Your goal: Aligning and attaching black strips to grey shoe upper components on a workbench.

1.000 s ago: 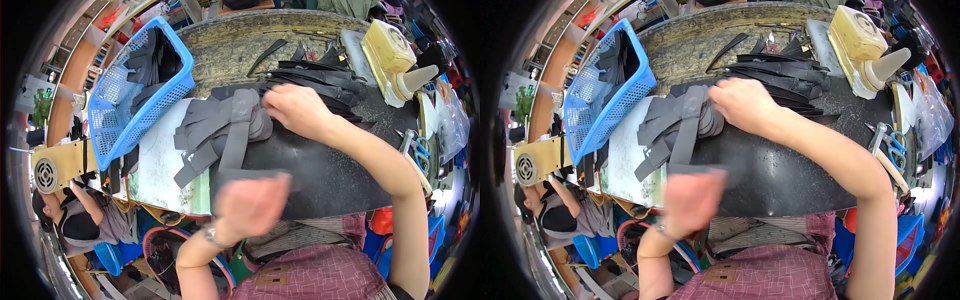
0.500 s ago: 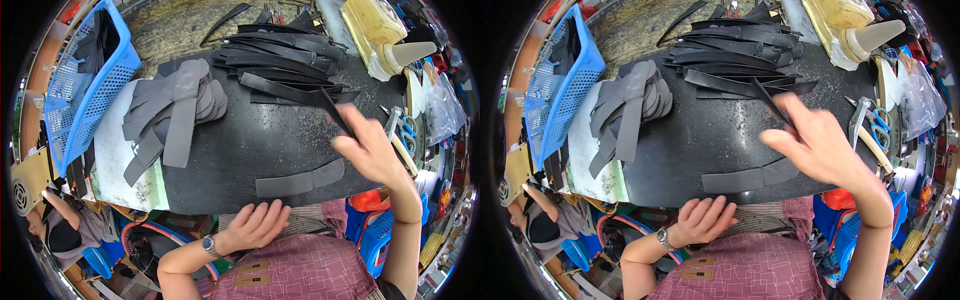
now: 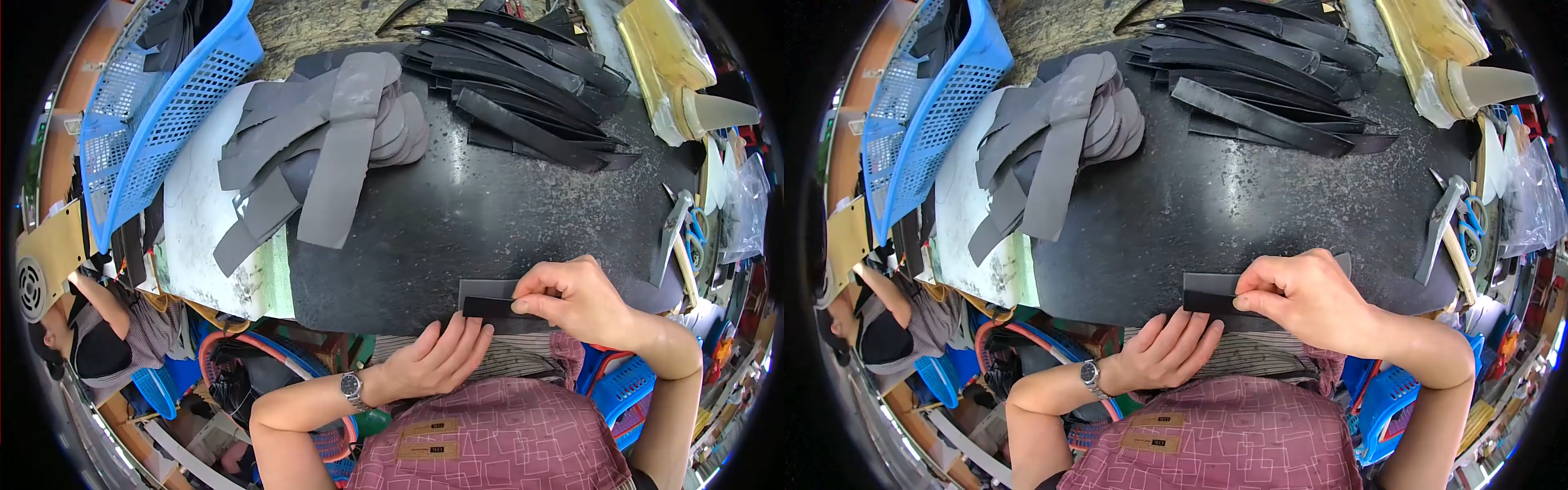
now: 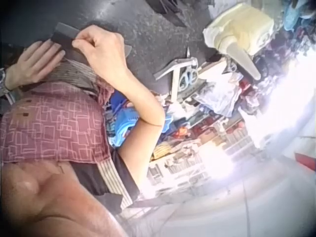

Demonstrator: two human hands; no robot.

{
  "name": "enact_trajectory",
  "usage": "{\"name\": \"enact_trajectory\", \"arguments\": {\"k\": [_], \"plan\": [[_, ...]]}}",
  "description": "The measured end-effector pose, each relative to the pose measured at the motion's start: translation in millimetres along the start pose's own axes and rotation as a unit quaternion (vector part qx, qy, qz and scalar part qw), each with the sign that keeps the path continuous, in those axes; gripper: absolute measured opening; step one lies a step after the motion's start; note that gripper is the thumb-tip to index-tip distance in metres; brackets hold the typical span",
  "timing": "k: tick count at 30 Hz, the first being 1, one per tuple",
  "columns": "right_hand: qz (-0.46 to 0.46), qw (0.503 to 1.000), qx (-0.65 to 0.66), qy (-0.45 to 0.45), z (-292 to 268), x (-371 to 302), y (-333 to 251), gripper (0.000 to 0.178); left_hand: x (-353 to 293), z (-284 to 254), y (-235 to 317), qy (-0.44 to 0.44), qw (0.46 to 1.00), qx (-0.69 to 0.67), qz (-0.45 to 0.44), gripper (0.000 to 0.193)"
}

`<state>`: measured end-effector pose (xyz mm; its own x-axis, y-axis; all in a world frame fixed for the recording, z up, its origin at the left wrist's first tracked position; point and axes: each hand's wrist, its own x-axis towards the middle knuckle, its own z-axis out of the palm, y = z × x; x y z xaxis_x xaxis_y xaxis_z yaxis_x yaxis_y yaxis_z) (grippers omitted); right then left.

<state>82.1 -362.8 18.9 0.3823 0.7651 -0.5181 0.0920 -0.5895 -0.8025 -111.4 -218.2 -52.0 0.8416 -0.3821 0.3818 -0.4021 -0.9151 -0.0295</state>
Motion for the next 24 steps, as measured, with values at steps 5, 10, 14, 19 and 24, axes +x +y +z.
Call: {"name": "enact_trajectory", "arguments": {"k": [5,10,14,19,24], "plan": [[-0.016,0.998,-0.06,0.022,7.3,8.4,0.6,0.014,-1.4,1.6,-2.0,0.021,0.998,0.06,0.01,0.03],[-0.044,0.992,-0.111,0.048,6.2,6.0,5.1,0.014,12.4,-3.1,-12.3,-0.038,0.997,-0.052,0.03,0.027],[-0.018,0.993,-0.101,0.06,-19.8,-12.2,9.3,0.015,17.9,-0.8,-9.6,-0.01,0.998,-0.061,0.015,0.032],[0.02,0.995,-0.069,0.074,-30.9,-27.3,28.9,0.014,37.6,-5.7,-17.9,-0.098,0.99,-0.102,-0.015,0.058],[-0.058,0.977,-0.144,0.144,-20.6,-27.6,36.0,0.014,67.8,-4.9,-25.7,-0.135,0.987,-0.067,0.059,0.069]]}}
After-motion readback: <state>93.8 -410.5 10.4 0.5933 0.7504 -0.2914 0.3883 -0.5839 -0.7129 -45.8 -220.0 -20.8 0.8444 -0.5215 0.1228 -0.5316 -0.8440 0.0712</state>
